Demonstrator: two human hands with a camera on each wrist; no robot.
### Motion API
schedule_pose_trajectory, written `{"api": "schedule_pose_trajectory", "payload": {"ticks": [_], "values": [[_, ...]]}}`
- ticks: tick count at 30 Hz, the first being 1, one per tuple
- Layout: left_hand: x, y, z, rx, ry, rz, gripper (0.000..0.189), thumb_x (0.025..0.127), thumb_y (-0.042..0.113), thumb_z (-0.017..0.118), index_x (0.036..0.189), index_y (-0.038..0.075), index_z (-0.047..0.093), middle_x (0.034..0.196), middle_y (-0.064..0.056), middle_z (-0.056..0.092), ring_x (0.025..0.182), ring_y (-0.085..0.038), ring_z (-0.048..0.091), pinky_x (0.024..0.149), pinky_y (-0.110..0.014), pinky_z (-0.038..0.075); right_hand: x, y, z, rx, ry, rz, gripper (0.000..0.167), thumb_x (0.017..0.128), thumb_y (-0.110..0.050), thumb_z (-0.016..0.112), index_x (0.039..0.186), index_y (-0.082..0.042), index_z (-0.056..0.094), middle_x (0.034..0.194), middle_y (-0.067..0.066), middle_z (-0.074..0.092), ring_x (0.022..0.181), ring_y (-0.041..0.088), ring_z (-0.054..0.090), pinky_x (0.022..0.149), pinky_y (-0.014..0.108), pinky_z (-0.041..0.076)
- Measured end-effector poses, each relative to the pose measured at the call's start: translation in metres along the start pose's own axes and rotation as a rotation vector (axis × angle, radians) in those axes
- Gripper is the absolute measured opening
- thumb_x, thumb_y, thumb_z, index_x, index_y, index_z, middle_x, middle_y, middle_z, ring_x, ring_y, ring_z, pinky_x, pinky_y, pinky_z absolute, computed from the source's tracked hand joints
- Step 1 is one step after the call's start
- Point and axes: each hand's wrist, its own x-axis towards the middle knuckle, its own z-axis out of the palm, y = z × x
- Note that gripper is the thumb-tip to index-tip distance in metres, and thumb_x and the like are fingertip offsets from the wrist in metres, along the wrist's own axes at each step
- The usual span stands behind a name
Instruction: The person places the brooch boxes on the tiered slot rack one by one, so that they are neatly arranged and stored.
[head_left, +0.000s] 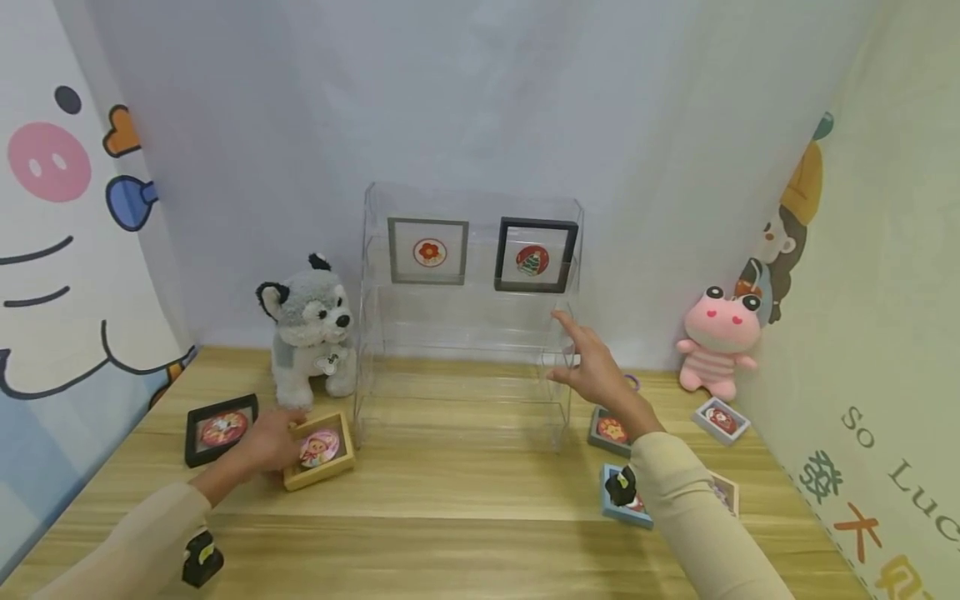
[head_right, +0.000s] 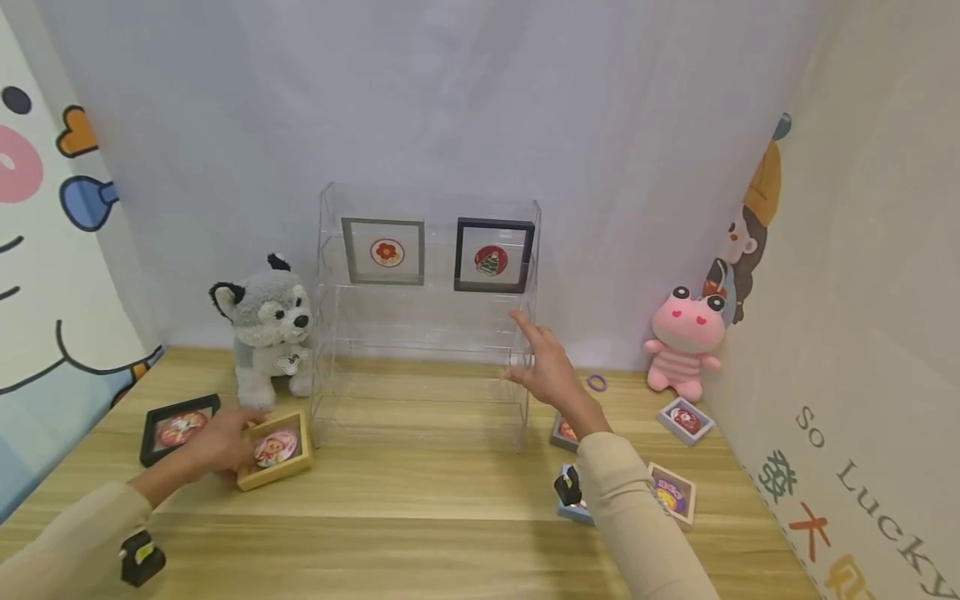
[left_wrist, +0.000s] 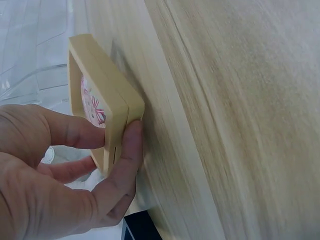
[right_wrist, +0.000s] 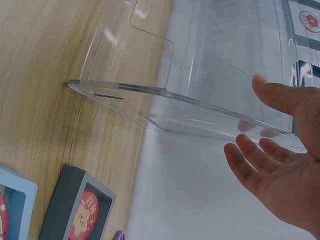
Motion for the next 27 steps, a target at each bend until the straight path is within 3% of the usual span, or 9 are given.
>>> {"api": "schedule_pose_trajectory", "payload": {"ticks": [4, 6, 11, 13, 18, 22, 27], "values": [[-0.001, 0.003, -0.005, -0.055, -0.011, -0.029, 0.059, 0.065, -0.008, 0.061, 0.123, -0.015, 0.054, 0.118, -0.041, 0.054, 0.102, -0.044, 0.052, 0.083, -0.049, 0.051, 0.000, 0.000, -0.001, -0.002, 0.003, 0.001, 0.092, 0.084, -0.008, 0.079, 0.158, -0.018, 0.026, 0.140, 0.030, 0.044, 0.111, 0.041, 0.055, 0.084, 0.050, 0.056], [-0.003, 0.005, -0.007, -0.118, -0.021, -0.042, 0.062, 0.065, -0.010, 0.062, 0.126, -0.014, 0.051, 0.115, -0.040, 0.053, 0.094, -0.042, 0.055, 0.072, -0.046, 0.055, -0.001, 0.000, -0.001, 0.000, 0.003, 0.002, 0.092, 0.084, -0.007, 0.079, 0.158, -0.018, 0.026, 0.141, 0.031, 0.044, 0.111, 0.042, 0.055, 0.084, 0.050, 0.056], [-0.010, 0.008, -0.012, -0.266, -0.070, -0.106, 0.064, 0.075, -0.011, 0.062, 0.136, -0.004, 0.044, 0.114, -0.040, 0.049, 0.078, -0.031, 0.061, 0.055, -0.039, 0.058, -0.001, -0.001, -0.001, 0.016, 0.002, 0.001, 0.091, 0.084, -0.006, 0.079, 0.158, -0.016, 0.026, 0.142, 0.031, 0.043, 0.113, 0.044, 0.054, 0.086, 0.051, 0.056], [-0.013, 0.010, -0.015, -0.279, -0.079, -0.102, 0.064, 0.078, -0.010, 0.062, 0.139, -0.002, 0.043, 0.118, -0.041, 0.047, 0.073, -0.028, 0.064, 0.054, -0.039, 0.059, -0.001, -0.001, -0.001, 0.019, 0.001, 0.001, 0.091, 0.084, -0.006, 0.079, 0.158, -0.015, 0.026, 0.143, 0.031, 0.042, 0.114, 0.044, 0.055, 0.086, 0.051, 0.056], [-0.022, 0.020, -0.027, -0.284, -0.062, -0.037, 0.074, 0.073, -0.015, 0.060, 0.145, -0.006, 0.042, 0.124, -0.045, 0.042, 0.061, -0.023, 0.064, 0.054, -0.038, 0.059, -0.001, -0.002, -0.001, 0.015, 0.001, -0.001, 0.092, 0.084, -0.006, 0.079, 0.158, -0.015, 0.026, 0.142, 0.031, 0.042, 0.114, 0.044, 0.055, 0.086, 0.050, 0.057], [-0.027, 0.030, -0.038, -0.335, -0.067, -0.011, 0.077, 0.074, -0.017, 0.058, 0.148, -0.008, 0.038, 0.131, -0.048, 0.037, 0.068, -0.024, 0.066, 0.056, -0.040, 0.060, -0.001, -0.001, -0.001, 0.011, 0.003, -0.002, 0.091, 0.084, -0.006, 0.079, 0.158, -0.015, 0.026, 0.141, 0.031, 0.043, 0.114, 0.046, 0.055, 0.086, 0.051, 0.056], [-0.031, 0.037, -0.051, -0.436, -0.140, 0.043, 0.073, 0.085, -0.014, 0.056, 0.153, -0.005, 0.030, 0.140, -0.046, 0.031, 0.086, -0.028, 0.068, 0.064, -0.042, 0.061, -0.001, -0.002, 0.000, 0.012, -0.003, 0.002, 0.091, 0.084, -0.006, 0.079, 0.158, -0.016, 0.025, 0.142, 0.031, 0.043, 0.115, 0.046, 0.055, 0.087, 0.051, 0.056]]}}
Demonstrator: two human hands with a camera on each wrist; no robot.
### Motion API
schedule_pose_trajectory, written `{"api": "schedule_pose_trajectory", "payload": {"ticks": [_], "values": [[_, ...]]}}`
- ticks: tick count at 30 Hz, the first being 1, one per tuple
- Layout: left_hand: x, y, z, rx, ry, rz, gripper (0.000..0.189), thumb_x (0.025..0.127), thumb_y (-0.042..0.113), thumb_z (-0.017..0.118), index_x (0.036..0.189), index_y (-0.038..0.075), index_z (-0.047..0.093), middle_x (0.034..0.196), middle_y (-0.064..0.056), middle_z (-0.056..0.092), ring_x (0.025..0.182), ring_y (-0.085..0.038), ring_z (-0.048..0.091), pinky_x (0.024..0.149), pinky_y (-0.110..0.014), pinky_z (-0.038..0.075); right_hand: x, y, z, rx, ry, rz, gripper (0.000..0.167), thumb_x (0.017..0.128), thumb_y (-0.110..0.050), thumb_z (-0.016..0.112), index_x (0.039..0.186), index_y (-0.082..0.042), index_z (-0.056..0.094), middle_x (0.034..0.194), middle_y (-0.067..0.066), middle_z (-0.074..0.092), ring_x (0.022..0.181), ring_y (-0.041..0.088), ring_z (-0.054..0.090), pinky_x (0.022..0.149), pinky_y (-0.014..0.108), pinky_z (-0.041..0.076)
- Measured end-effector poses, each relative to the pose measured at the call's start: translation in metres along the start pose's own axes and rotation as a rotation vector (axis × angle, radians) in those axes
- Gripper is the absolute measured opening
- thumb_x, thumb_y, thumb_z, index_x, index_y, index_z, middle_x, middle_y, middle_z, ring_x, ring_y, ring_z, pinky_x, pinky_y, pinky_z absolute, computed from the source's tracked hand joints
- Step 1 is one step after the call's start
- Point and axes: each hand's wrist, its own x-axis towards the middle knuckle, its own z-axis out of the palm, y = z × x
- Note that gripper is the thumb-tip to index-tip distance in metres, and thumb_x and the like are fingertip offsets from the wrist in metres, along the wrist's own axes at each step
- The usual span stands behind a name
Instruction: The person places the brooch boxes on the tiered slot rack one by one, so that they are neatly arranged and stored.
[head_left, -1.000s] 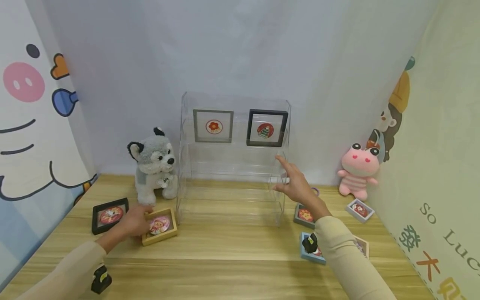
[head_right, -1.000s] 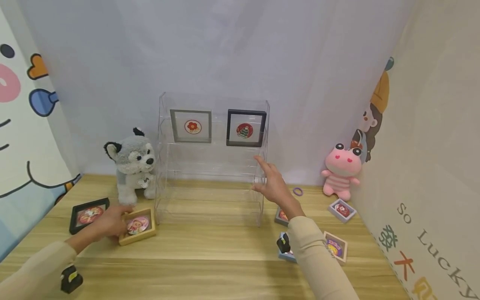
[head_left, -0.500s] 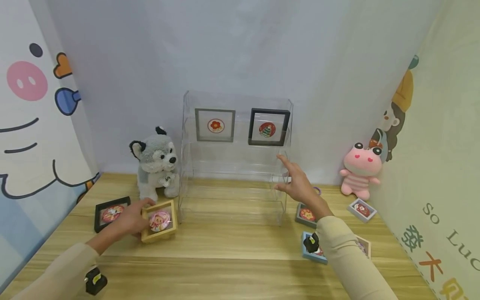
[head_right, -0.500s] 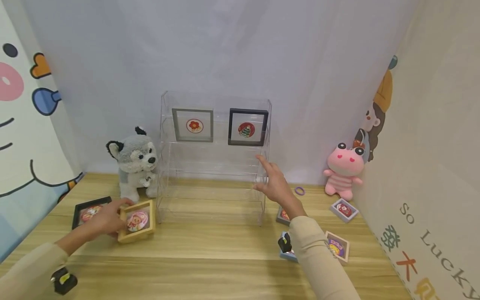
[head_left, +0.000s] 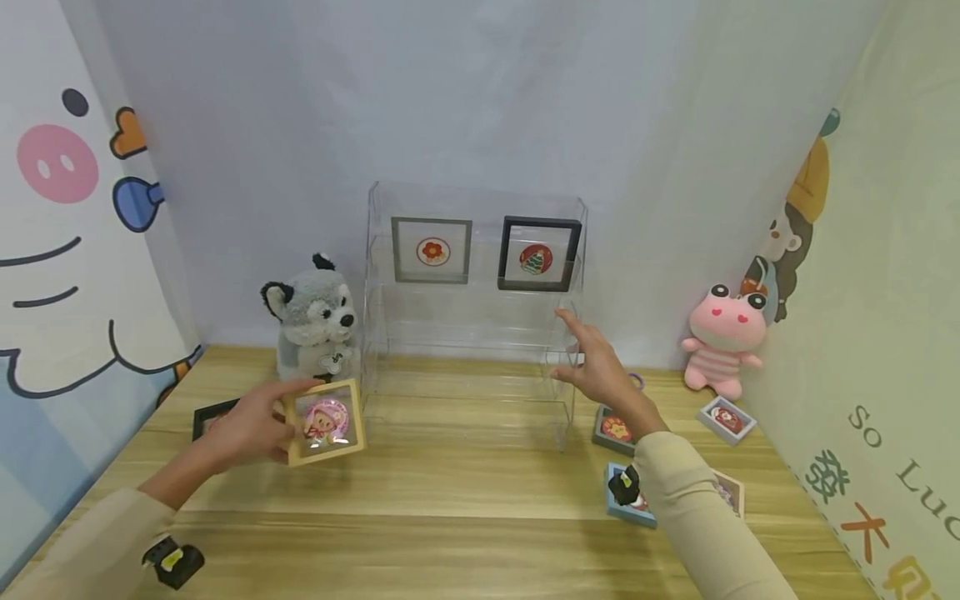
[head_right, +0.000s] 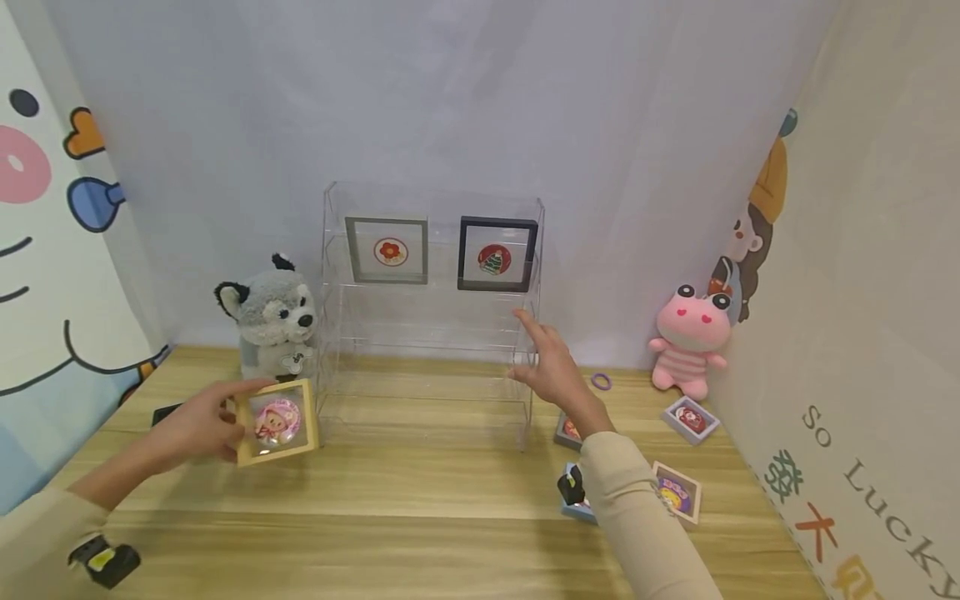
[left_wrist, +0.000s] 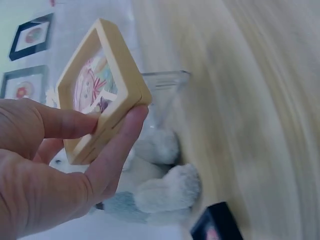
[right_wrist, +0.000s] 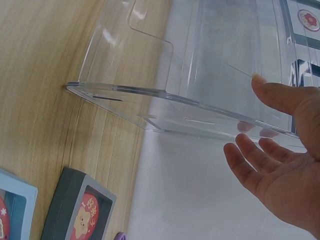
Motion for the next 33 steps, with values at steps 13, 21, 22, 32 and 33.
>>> {"api": "schedule_pose_trajectory", "payload": {"ticks": [13, 21, 22, 32, 33], "values": [[0.017, 0.049, -0.009, 0.017, -0.047, 0.234, 0.062, 0.094, -0.009, 0.058, 0.151, -0.003, 0.036, 0.133, -0.038, 0.041, 0.085, -0.027, 0.070, 0.063, -0.041, 0.061, 0.001, 0.002, -0.001, -0.006, -0.007, 0.005, 0.092, 0.084, -0.006, 0.079, 0.158, -0.015, 0.024, 0.141, 0.031, 0.042, 0.112, 0.044, 0.054, 0.086, 0.051, 0.055], [0.040, 0.086, -0.014, 0.202, 0.054, 0.354, 0.063, 0.087, -0.017, 0.060, 0.146, 0.001, 0.047, 0.114, -0.035, 0.047, 0.057, -0.023, 0.065, 0.055, -0.032, 0.059, 0.000, 0.003, 0.001, 0.002, -0.016, 0.009, 0.093, 0.084, -0.007, 0.079, 0.159, -0.018, 0.024, 0.142, 0.029, 0.042, 0.112, 0.043, 0.055, 0.086, 0.051, 0.055], [0.042, 0.090, -0.015, 0.212, 0.064, 0.359, 0.063, 0.087, -0.017, 0.060, 0.146, 0.001, 0.048, 0.118, -0.033, 0.042, 0.058, -0.021, 0.064, 0.056, -0.032, 0.059, 0.000, 0.004, 0.001, 0.006, -0.019, 0.011, 0.093, 0.085, -0.007, 0.079, 0.159, -0.019, 0.023, 0.143, 0.028, 0.041, 0.113, 0.043, 0.054, 0.087, 0.051, 0.055], [0.070, 0.124, -0.022, 0.291, 0.124, 0.431, 0.060, 0.091, -0.013, 0.059, 0.147, 0.007, 0.050, 0.103, -0.018, 0.036, 0.077, -0.028, 0.056, 0.065, -0.037, 0.061, 0.001, 0.006, 0.000, 0.005, -0.021, 0.010, 0.093, 0.085, -0.009, 0.079, 0.159, -0.022, 0.023, 0.142, 0.026, 0.043, 0.114, 0.040, 0.056, 0.087, 0.051, 0.055], [0.073, 0.127, -0.023, 0.300, 0.129, 0.439, 0.060, 0.092, -0.013, 0.059, 0.147, 0.008, 0.050, 0.104, -0.019, 0.037, 0.080, -0.029, 0.056, 0.066, -0.039, 0.061, 0.000, 0.006, -0.001, 0.006, -0.020, 0.007, 0.093, 0.085, -0.008, 0.079, 0.159, -0.021, 0.023, 0.142, 0.026, 0.042, 0.114, 0.041, 0.055, 0.087, 0.051, 0.055]]}}
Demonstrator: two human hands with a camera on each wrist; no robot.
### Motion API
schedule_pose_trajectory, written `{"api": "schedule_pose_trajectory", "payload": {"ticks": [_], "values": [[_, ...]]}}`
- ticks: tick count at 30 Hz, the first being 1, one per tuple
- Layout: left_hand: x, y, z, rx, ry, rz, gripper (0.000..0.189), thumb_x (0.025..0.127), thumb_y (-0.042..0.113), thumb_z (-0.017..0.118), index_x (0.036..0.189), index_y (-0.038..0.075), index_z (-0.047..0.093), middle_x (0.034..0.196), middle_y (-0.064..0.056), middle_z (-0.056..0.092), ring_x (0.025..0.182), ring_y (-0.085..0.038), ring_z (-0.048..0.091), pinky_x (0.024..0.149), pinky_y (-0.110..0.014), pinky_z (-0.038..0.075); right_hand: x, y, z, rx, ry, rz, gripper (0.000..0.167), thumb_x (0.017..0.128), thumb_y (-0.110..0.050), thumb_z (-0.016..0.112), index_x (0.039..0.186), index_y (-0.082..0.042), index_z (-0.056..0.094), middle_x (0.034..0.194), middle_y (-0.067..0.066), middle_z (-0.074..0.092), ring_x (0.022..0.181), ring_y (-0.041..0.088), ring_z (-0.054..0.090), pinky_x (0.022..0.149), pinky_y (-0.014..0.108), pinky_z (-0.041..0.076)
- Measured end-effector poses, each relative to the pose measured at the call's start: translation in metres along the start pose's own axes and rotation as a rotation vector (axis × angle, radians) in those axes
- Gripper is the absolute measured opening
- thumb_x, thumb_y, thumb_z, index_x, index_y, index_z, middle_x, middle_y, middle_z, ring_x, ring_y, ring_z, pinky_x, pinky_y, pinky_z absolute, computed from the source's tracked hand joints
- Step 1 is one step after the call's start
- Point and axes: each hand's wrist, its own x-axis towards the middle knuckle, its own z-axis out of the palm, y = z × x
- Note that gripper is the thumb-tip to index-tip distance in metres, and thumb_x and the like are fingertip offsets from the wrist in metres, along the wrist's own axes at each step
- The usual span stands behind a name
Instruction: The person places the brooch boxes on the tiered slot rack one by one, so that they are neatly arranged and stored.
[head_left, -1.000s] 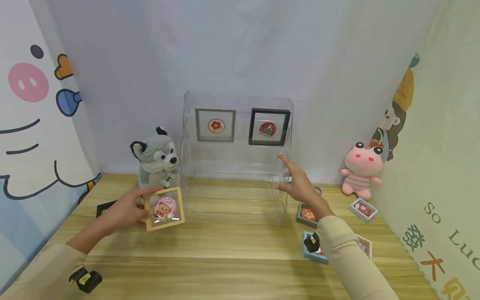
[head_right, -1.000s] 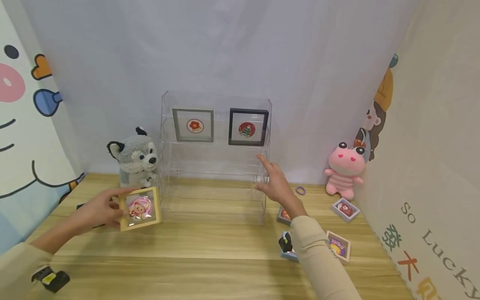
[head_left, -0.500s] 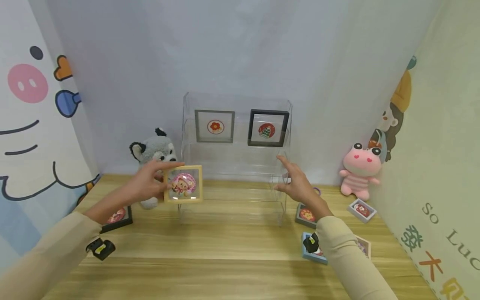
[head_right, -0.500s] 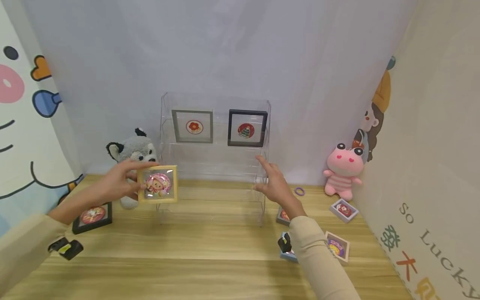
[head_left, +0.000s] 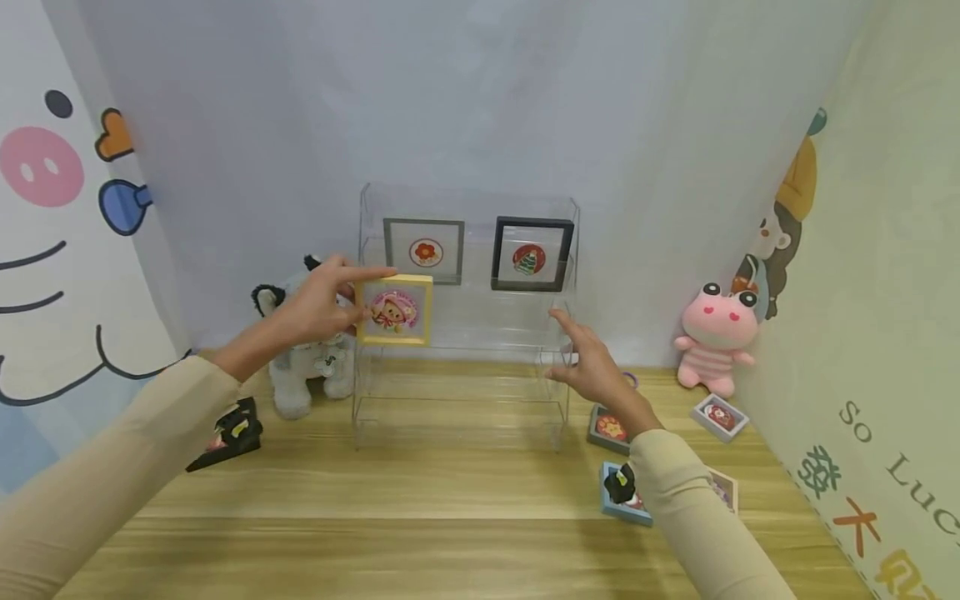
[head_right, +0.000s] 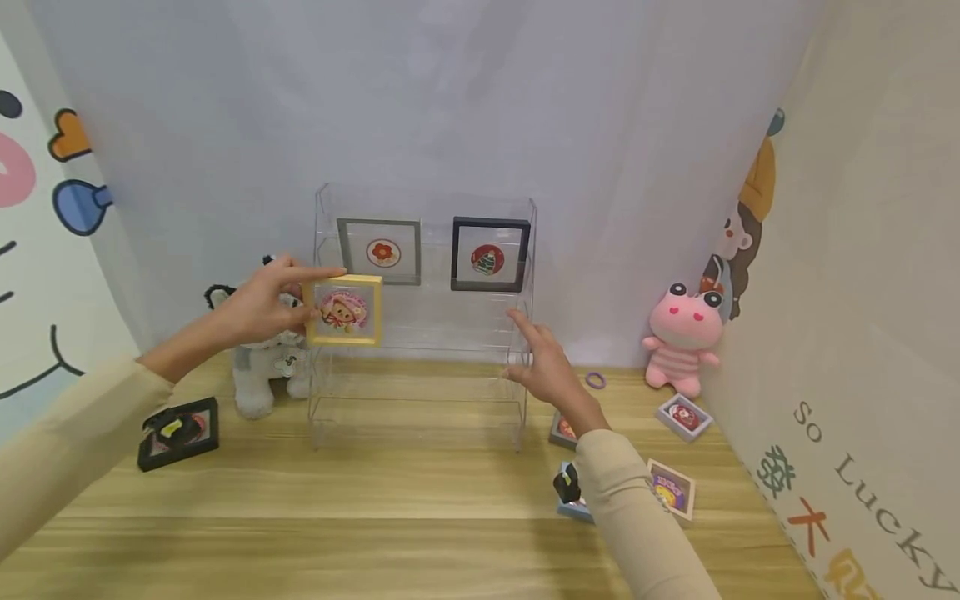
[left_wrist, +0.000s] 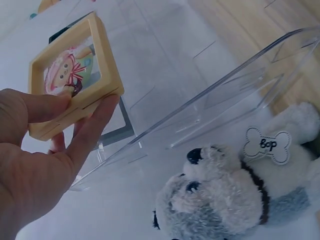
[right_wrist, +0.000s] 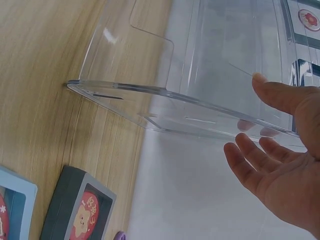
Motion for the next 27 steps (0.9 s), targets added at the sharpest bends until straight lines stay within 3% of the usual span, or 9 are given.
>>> {"api": "schedule_pose_trajectory", "payload": {"ticks": [8, 19, 27], "values": [[0.030, 0.000, -0.001, 0.074, 0.063, 0.062, 0.058, 0.094, -0.009, 0.059, 0.147, 0.013, 0.051, 0.107, -0.017, 0.039, 0.089, -0.029, 0.048, 0.068, -0.039, 0.059, 0.001, -0.002, 0.001, 0.003, 0.010, 0.007, 0.093, 0.084, -0.007, 0.079, 0.159, -0.020, 0.025, 0.141, 0.027, 0.043, 0.114, 0.042, 0.054, 0.086, 0.049, 0.056], [0.060, -0.009, 0.017, 0.128, 0.144, 0.109, 0.058, 0.091, -0.011, 0.059, 0.143, 0.016, 0.057, 0.106, -0.017, 0.042, 0.088, -0.029, 0.043, 0.071, -0.041, 0.044, -0.001, -0.001, 0.003, 0.002, 0.017, 0.001, 0.093, 0.084, -0.007, 0.080, 0.158, -0.020, 0.025, 0.140, 0.027, 0.043, 0.110, 0.041, 0.053, 0.080, 0.046, 0.056], [0.067, -0.018, 0.030, 0.165, 0.107, 0.081, 0.057, 0.091, -0.009, 0.062, 0.142, 0.016, 0.057, 0.107, -0.016, 0.041, 0.087, -0.031, 0.045, 0.071, -0.039, 0.042, 0.000, -0.002, 0.001, 0.002, 0.022, -0.006, 0.093, 0.084, -0.007, 0.080, 0.158, -0.019, 0.026, 0.142, 0.028, 0.043, 0.111, 0.043, 0.053, 0.080, 0.047, 0.056]]}}
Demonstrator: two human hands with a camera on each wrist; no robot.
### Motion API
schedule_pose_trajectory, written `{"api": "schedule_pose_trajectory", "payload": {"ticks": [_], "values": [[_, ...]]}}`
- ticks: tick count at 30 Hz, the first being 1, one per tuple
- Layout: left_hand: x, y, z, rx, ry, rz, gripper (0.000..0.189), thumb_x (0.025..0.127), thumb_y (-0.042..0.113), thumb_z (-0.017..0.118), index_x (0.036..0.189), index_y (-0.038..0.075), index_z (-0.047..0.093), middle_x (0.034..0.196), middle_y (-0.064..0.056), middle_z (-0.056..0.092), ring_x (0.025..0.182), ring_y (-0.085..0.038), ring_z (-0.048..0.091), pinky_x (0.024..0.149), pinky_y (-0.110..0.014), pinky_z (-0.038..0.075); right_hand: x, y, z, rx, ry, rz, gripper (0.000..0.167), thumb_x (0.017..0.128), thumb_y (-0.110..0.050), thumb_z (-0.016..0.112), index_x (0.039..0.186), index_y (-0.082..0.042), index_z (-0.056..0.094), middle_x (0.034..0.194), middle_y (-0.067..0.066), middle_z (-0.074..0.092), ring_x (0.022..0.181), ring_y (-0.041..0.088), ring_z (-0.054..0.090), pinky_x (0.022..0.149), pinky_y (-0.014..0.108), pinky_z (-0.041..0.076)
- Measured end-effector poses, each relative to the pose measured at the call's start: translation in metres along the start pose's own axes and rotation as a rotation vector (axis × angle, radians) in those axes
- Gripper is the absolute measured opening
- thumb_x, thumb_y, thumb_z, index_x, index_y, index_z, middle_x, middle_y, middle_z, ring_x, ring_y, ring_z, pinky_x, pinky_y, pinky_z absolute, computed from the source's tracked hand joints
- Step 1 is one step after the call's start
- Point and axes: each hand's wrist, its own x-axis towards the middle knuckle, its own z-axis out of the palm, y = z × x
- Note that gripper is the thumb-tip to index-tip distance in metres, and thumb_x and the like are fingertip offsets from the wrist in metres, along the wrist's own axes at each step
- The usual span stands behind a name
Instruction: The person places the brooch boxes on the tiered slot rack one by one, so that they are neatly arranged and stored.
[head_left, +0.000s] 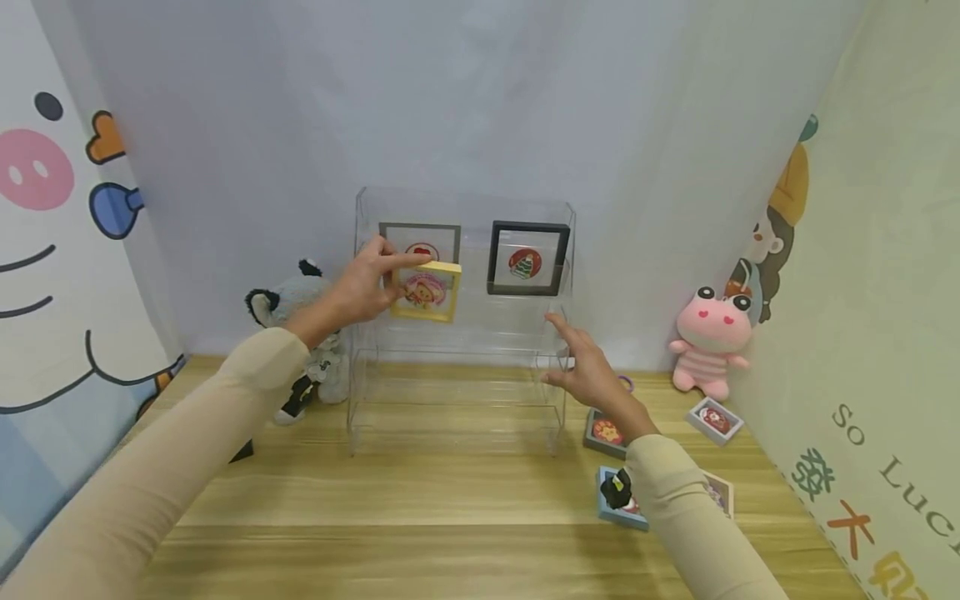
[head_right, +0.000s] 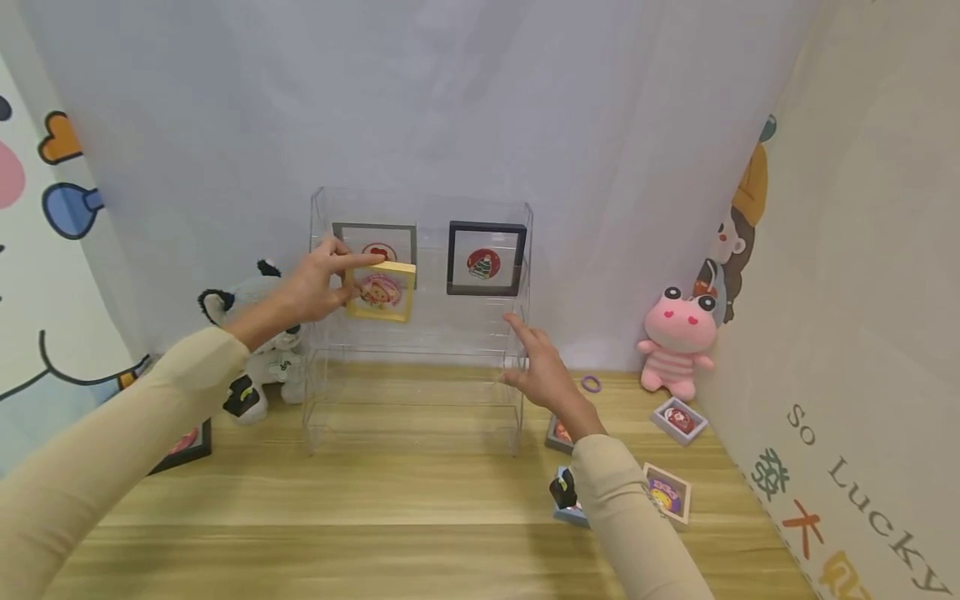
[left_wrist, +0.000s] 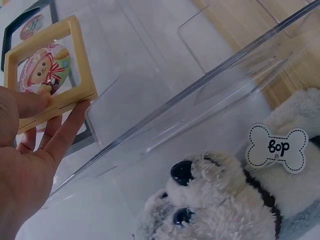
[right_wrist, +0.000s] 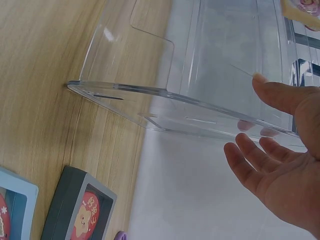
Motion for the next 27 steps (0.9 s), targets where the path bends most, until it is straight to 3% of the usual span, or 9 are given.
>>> {"api": "schedule_pose_trajectory", "payload": {"ticks": [12, 22, 27], "values": [[-0.006, -0.009, 0.019, 0.023, -0.061, -0.040, 0.055, 0.092, -0.007, 0.062, 0.142, 0.016, 0.058, 0.111, -0.017, 0.043, 0.092, -0.031, 0.052, 0.076, -0.039, 0.046, -0.001, 0.000, 0.001, 0.002, -0.001, 0.003, 0.093, 0.084, -0.007, 0.080, 0.158, -0.020, 0.025, 0.144, 0.027, 0.042, 0.111, 0.040, 0.055, 0.083, 0.047, 0.057], [-0.012, -0.010, 0.023, 0.045, -0.034, -0.044, 0.055, 0.093, -0.005, 0.063, 0.144, 0.015, 0.055, 0.112, -0.018, 0.044, 0.096, -0.037, 0.057, 0.074, -0.042, 0.046, -0.002, -0.002, -0.001, 0.004, -0.001, 0.007, 0.092, 0.084, -0.007, 0.079, 0.158, -0.020, 0.025, 0.144, 0.026, 0.042, 0.111, 0.039, 0.053, 0.083, 0.048, 0.056], [-0.015, -0.009, 0.024, 0.053, -0.015, -0.053, 0.057, 0.092, -0.007, 0.062, 0.144, 0.014, 0.055, 0.110, -0.018, 0.044, 0.094, -0.034, 0.058, 0.072, -0.041, 0.046, -0.002, -0.001, 0.000, 0.006, 0.000, 0.002, 0.092, 0.084, -0.006, 0.079, 0.158, -0.019, 0.026, 0.144, 0.026, 0.042, 0.111, 0.039, 0.053, 0.083, 0.047, 0.056]]}}
